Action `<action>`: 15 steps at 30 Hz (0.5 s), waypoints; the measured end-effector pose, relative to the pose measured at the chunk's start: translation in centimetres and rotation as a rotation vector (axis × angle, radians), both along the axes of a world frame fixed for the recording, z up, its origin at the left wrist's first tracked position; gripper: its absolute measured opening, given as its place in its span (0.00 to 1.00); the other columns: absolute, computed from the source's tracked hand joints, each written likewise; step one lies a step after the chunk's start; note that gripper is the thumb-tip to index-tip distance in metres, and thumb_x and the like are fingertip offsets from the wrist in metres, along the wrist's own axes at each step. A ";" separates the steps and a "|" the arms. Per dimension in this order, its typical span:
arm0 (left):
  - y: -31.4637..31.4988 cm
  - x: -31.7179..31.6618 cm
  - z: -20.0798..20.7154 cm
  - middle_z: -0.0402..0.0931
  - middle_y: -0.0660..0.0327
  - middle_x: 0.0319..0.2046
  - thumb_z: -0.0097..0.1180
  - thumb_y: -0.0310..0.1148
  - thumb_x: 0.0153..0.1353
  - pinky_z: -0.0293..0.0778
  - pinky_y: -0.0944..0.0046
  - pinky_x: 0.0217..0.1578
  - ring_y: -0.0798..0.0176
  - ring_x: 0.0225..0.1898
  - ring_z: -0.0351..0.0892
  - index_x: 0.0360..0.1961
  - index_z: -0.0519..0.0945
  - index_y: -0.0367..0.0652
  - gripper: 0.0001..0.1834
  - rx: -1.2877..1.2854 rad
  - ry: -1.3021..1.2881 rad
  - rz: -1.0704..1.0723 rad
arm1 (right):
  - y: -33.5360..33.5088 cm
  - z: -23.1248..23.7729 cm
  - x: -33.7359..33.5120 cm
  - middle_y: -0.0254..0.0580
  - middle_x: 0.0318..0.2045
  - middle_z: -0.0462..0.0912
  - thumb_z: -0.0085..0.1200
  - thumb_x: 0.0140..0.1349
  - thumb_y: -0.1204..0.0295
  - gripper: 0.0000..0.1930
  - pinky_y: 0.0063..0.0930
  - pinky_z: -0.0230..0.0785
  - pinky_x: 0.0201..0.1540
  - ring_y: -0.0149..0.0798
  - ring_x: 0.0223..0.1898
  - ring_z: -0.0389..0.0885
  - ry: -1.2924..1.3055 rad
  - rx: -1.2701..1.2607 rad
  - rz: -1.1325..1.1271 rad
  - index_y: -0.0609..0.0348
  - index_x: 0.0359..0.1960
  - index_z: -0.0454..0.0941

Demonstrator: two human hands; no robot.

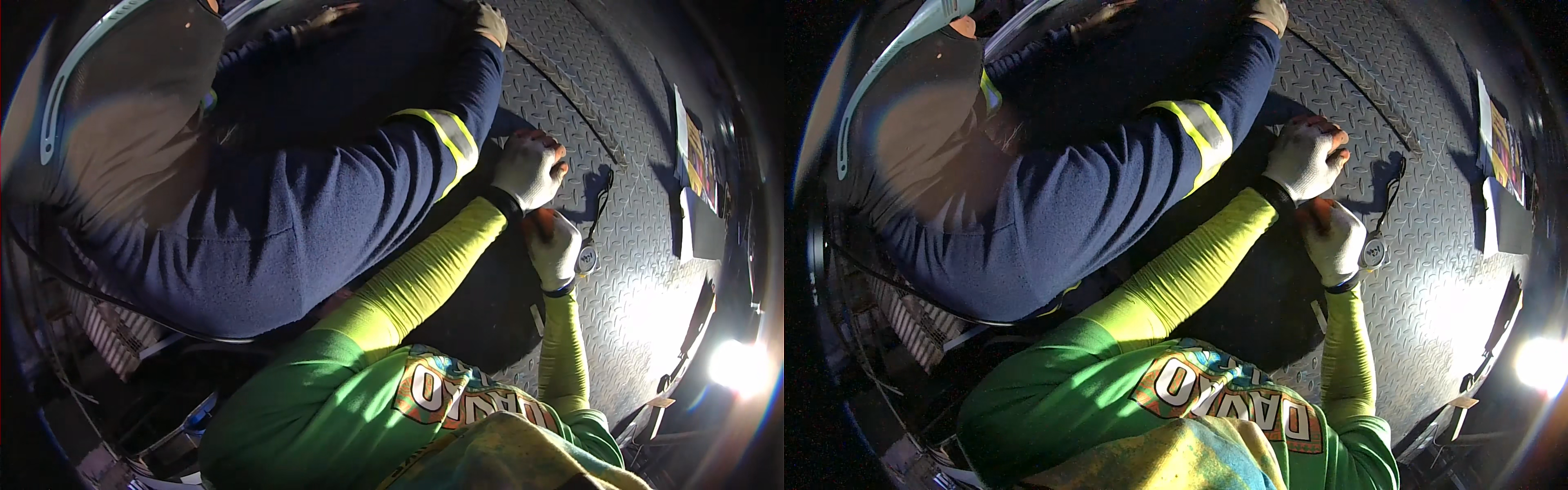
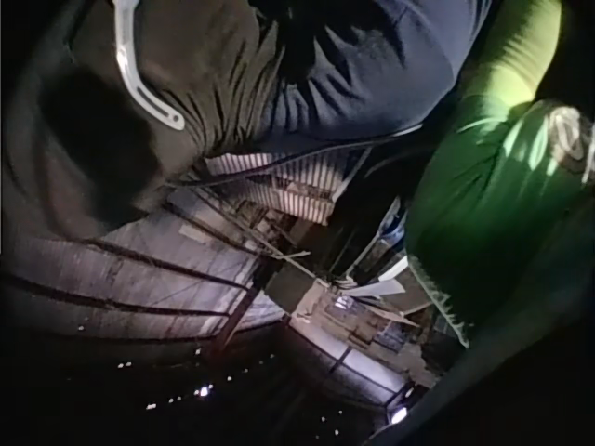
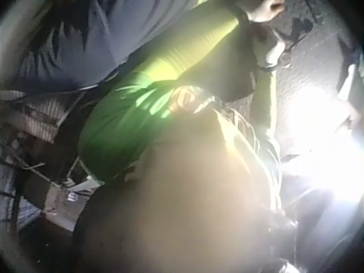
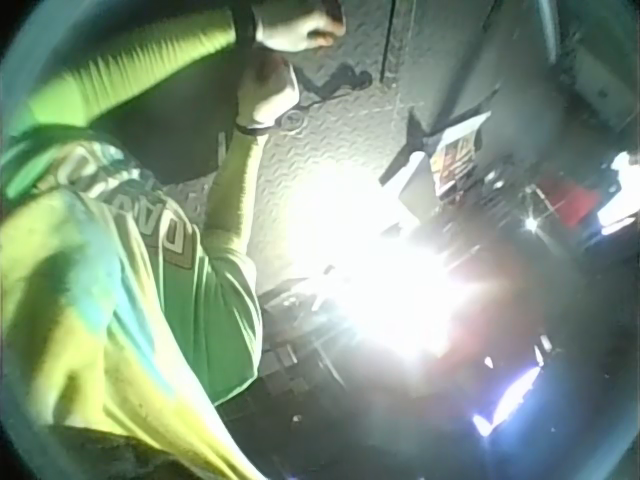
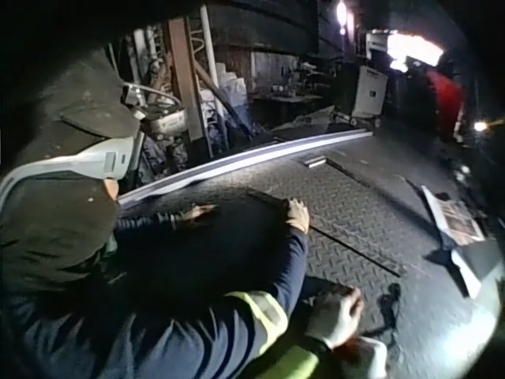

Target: Measuring and marking a metal plate using a tape measure and a marker.

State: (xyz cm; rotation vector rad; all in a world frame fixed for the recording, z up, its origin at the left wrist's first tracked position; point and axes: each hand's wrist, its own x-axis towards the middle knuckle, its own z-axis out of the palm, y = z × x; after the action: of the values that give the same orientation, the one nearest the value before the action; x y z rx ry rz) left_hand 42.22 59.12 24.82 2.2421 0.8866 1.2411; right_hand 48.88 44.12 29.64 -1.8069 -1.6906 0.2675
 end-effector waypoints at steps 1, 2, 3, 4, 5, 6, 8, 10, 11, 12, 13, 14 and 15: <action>0.0 0.0 0.0 0.86 0.60 0.37 0.64 0.39 0.58 0.75 0.51 0.51 0.50 0.43 0.84 0.36 0.82 0.47 0.09 0.003 0.005 0.000 | 0.0 0.0 0.0 0.40 0.24 0.83 0.70 0.53 0.72 0.10 0.33 0.68 0.28 0.43 0.20 0.72 -0.004 0.003 -0.001 0.61 0.36 0.86; 0.0 0.0 0.1 0.86 0.60 0.37 0.64 0.39 0.58 0.74 0.51 0.51 0.50 0.43 0.84 0.36 0.82 0.47 0.10 0.006 0.010 0.000 | 0.0 0.0 0.0 0.40 0.24 0.83 0.70 0.53 0.72 0.10 0.33 0.68 0.28 0.42 0.20 0.72 -0.008 0.007 -0.001 0.61 0.36 0.86; 0.0 0.0 0.1 0.86 0.60 0.37 0.64 0.40 0.58 0.74 0.51 0.51 0.50 0.43 0.84 0.36 0.82 0.47 0.10 -0.004 0.032 -0.003 | 0.0 0.0 0.0 0.40 0.24 0.83 0.70 0.53 0.72 0.10 0.33 0.68 0.28 0.42 0.20 0.72 -0.015 0.006 -0.013 0.61 0.36 0.86; 0.0 0.0 0.1 0.86 0.60 0.37 0.64 0.40 0.58 0.74 0.51 0.51 0.50 0.43 0.84 0.36 0.82 0.47 0.10 0.009 0.014 0.001 | 0.0 0.0 0.0 0.40 0.24 0.83 0.70 0.53 0.72 0.10 0.33 0.68 0.28 0.42 0.20 0.72 -0.013 0.010 0.000 0.61 0.36 0.86; 0.0 -0.1 0.2 0.86 0.59 0.38 0.64 0.40 0.58 0.74 0.51 0.51 0.50 0.43 0.84 0.36 0.82 0.47 0.10 0.001 0.021 -0.002 | 0.0 0.0 0.0 0.40 0.24 0.83 0.70 0.53 0.72 0.10 0.32 0.68 0.28 0.42 0.20 0.72 -0.010 0.006 -0.001 0.61 0.36 0.86; 0.0 -0.1 0.2 0.86 0.59 0.38 0.64 0.40 0.58 0.74 0.51 0.51 0.50 0.43 0.84 0.36 0.83 0.47 0.10 -0.008 0.029 -0.004 | 0.0 0.0 0.1 0.40 0.24 0.83 0.69 0.53 0.72 0.10 0.32 0.68 0.28 0.42 0.20 0.72 -0.006 0.001 -0.001 0.61 0.36 0.86; -0.1 -0.2 0.3 0.86 0.59 0.38 0.64 0.40 0.58 0.74 0.51 0.51 0.50 0.43 0.84 0.36 0.83 0.47 0.10 -0.026 0.046 -0.010 | 0.0 0.0 0.1 0.40 0.24 0.83 0.69 0.53 0.73 0.10 0.32 0.68 0.28 0.42 0.20 0.72 0.000 -0.014 -0.016 0.61 0.36 0.86; -0.1 -0.2 0.3 0.86 0.59 0.38 0.64 0.40 0.58 0.74 0.51 0.51 0.50 0.43 0.84 0.36 0.83 0.47 0.10 -0.024 0.041 -0.008 | 0.0 -0.1 0.1 0.40 0.24 0.83 0.69 0.54 0.73 0.10 0.32 0.68 0.28 0.42 0.20 0.72 0.010 -0.006 0.000 0.62 0.36 0.86; -0.1 -0.2 0.3 0.86 0.59 0.38 0.64 0.40 0.58 0.74 0.51 0.51 0.50 0.43 0.84 0.36 0.83 0.47 0.10 -0.023 0.037 -0.006 | 0.0 -0.2 0.1 0.40 0.24 0.83 0.69 0.54 0.73 0.10 0.32 0.68 0.29 0.42 0.20 0.72 0.018 -0.003 0.001 0.62 0.36 0.86; -0.1 -0.2 0.3 0.86 0.59 0.38 0.64 0.40 0.58 0.74 0.51 0.51 0.50 0.43 0.84 0.36 0.83 0.47 0.10 -0.022 0.033 -0.005 | 0.0 -0.2 0.1 0.40 0.25 0.83 0.69 0.54 0.73 0.10 0.32 0.68 0.29 0.41 0.21 0.72 0.026 -0.001 0.003 0.62 0.36 0.86; -0.1 -0.1 0.3 0.86 0.59 0.38 0.64 0.40 0.58 0.74 0.51 0.51 0.50 0.43 0.84 0.36 0.83 0.47 0.10 -0.028 0.031 -0.005 | 0.0 -0.3 0.2 0.40 0.25 0.83 0.69 0.54 0.73 0.10 0.32 0.68 0.29 0.41 0.21 0.72 0.038 -0.006 -0.010 0.62 0.36 0.86; -0.1 -0.1 0.2 0.86 0.59 0.38 0.64 0.40 0.58 0.74 0.51 0.51 0.50 0.43 0.84 0.36 0.83 0.47 0.10 -0.023 0.029 -0.004 | -0.1 -0.3 0.2 0.40 0.25 0.83 0.69 0.54 0.73 0.10 0.32 0.68 0.29 0.41 0.21 0.72 0.035 -0.002 0.004 0.62 0.36 0.86; -0.1 -0.1 0.2 0.86 0.59 0.38 0.64 0.40 0.58 0.74 0.51 0.51 0.50 0.43 0.84 0.36 0.83 0.47 0.10 -0.027 0.033 -0.007 | -0.1 -0.4 0.2 0.41 0.25 0.83 0.69 0.54 0.74 0.10 0.32 0.68 0.29 0.41 0.21 0.72 0.031 -0.002 -0.001 0.62 0.37 0.86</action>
State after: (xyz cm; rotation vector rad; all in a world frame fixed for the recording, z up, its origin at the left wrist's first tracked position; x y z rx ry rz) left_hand 42.14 59.00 24.98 2.2486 0.9015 1.1847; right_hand 49.06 44.02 29.25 -1.7960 -1.6692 0.2953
